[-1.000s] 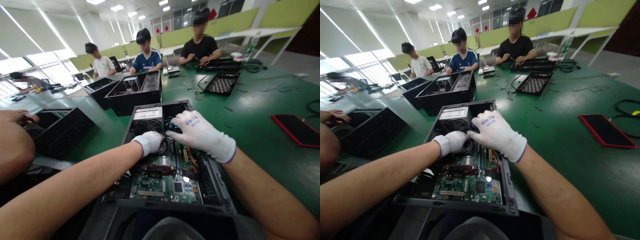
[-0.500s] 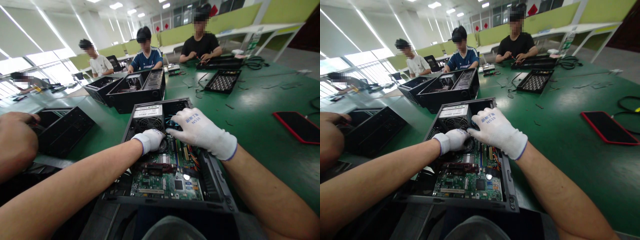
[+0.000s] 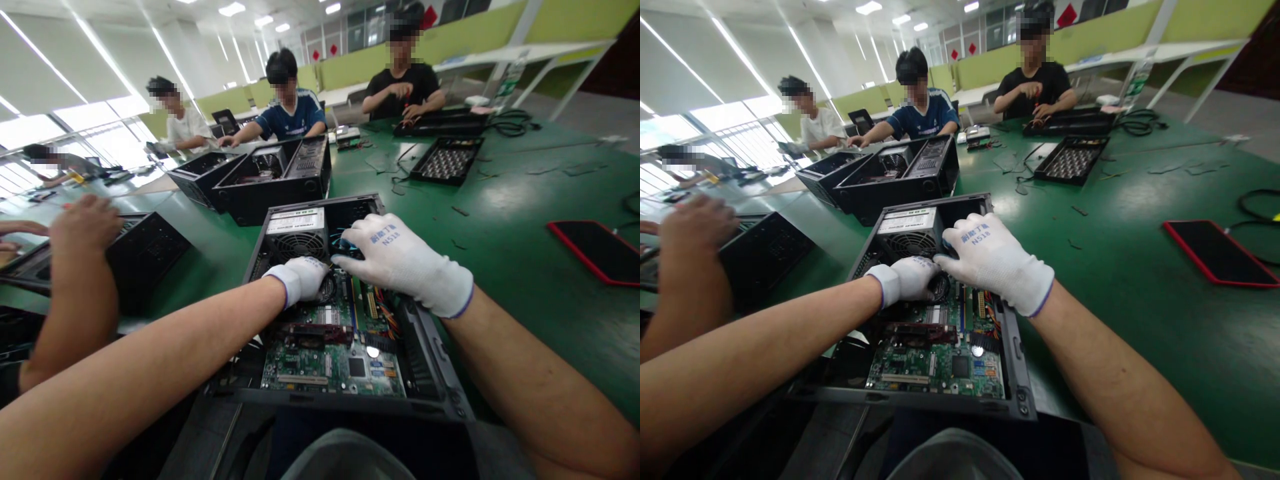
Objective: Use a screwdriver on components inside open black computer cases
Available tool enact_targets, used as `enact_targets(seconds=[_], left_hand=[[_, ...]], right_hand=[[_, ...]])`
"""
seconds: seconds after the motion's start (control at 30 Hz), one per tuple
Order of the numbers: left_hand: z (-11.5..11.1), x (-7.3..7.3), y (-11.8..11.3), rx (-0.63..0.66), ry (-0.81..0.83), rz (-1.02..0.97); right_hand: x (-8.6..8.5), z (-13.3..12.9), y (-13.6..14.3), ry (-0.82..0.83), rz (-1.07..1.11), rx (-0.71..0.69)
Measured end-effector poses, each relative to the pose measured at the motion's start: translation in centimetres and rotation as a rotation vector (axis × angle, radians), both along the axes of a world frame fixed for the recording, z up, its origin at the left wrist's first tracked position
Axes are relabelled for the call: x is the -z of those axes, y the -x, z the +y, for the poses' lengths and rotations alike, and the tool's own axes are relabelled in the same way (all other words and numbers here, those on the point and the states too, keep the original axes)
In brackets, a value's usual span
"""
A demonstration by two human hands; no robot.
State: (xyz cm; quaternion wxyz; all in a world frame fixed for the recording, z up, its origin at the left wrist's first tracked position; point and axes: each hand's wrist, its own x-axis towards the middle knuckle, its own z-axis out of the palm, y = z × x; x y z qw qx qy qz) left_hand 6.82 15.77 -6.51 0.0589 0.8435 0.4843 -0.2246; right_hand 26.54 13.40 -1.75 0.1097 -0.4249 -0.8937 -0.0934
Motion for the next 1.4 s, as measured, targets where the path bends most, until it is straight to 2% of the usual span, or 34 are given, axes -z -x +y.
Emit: enact_targets(seconds=[0.5, 1.17, 1.4], left_hand=[[-0.19, -0.69, -0.33, 0.002, 0.038, 0.001], [-0.07, -0.58, -0.51, 0.016, 0.045, 0.010], [0.31, -0.85, -0.04, 0.012, 0.045, -0.019]], right_hand=[[-0.20, -0.16, 0.06, 0.015, 0.004, 0.005], [-0.32, -0.07, 0.03, 0.016, -0.009, 0.001], [0.02, 0.03, -0.11, -0.007, 0.069, -0.002]])
